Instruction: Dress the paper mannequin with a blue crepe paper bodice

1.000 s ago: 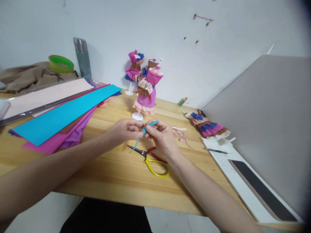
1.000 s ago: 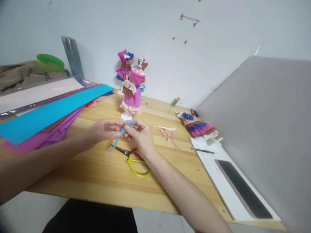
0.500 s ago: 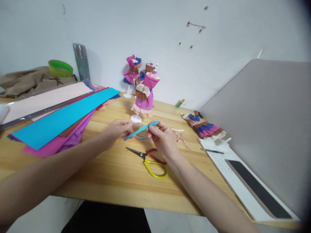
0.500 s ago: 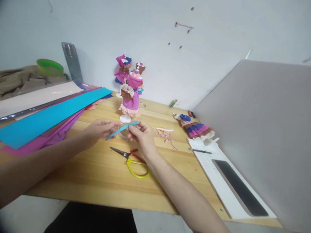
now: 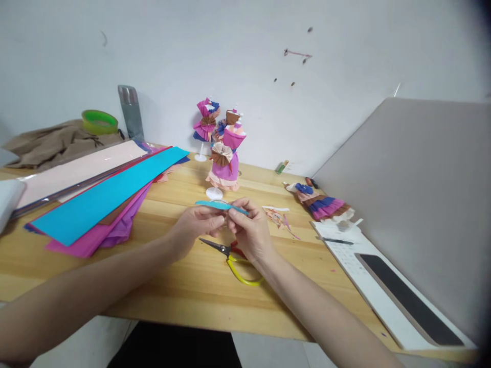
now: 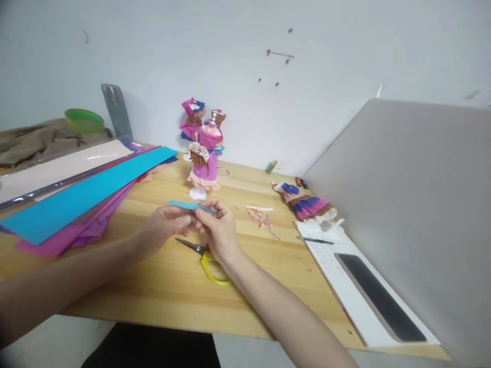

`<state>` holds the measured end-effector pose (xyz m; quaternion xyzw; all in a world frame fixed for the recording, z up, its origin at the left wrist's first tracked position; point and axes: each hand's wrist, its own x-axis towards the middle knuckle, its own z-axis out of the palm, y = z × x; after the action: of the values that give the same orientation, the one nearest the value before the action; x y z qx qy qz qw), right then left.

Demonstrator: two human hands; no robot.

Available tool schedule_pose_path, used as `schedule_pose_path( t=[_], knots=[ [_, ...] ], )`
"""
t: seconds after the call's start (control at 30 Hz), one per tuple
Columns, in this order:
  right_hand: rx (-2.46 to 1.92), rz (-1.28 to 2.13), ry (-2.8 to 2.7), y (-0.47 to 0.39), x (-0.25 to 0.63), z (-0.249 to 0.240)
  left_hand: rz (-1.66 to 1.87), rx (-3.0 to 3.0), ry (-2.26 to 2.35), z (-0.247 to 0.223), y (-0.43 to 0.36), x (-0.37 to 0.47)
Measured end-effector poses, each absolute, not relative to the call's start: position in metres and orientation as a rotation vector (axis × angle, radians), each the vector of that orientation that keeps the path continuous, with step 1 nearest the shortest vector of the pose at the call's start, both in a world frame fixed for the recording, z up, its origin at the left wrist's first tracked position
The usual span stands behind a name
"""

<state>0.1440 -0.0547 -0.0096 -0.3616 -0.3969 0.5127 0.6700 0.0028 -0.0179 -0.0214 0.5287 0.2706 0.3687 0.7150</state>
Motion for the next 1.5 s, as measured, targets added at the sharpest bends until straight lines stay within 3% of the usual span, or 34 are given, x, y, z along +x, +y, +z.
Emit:
schedule_pose_path(
  t=[0.2, 0.93, 1.03, 1.2, 1.27, 1.5],
  knots=[
    [-0.894, 1.183, -0.896, -0.057, 0.143, -0.016, 0.989, 1.113, 0.676, -0.018, -0.015, 0.000],
    [-0.963, 1.300, -0.960, -0.058, 0.147, -0.024, 1.034, 0.898, 0.581, -0.010, -0.018, 0.003],
    [-1.139, 1.161, -1.254, -0.056, 0.159, -0.016, 1.058, 0.883, 0.633, -0.009, -0.011, 0.001],
    [-1.633, 0.696, -2.195, -0.064, 0.188, 0.009, 1.097, 0.889, 0.731, -0.008, 0.004, -0.005],
    [-1.772, 0.681, -2.444, -0.069, 0.195, 0.014, 1.103, 0.888, 0.767, -0.008, 0.009, -0.007],
    [-1.813, 0.501, -2.685, -0.077, 0.191, 0.006, 1.109, 0.902, 0.772, -0.009, 0.017, -0.011]
  ],
)
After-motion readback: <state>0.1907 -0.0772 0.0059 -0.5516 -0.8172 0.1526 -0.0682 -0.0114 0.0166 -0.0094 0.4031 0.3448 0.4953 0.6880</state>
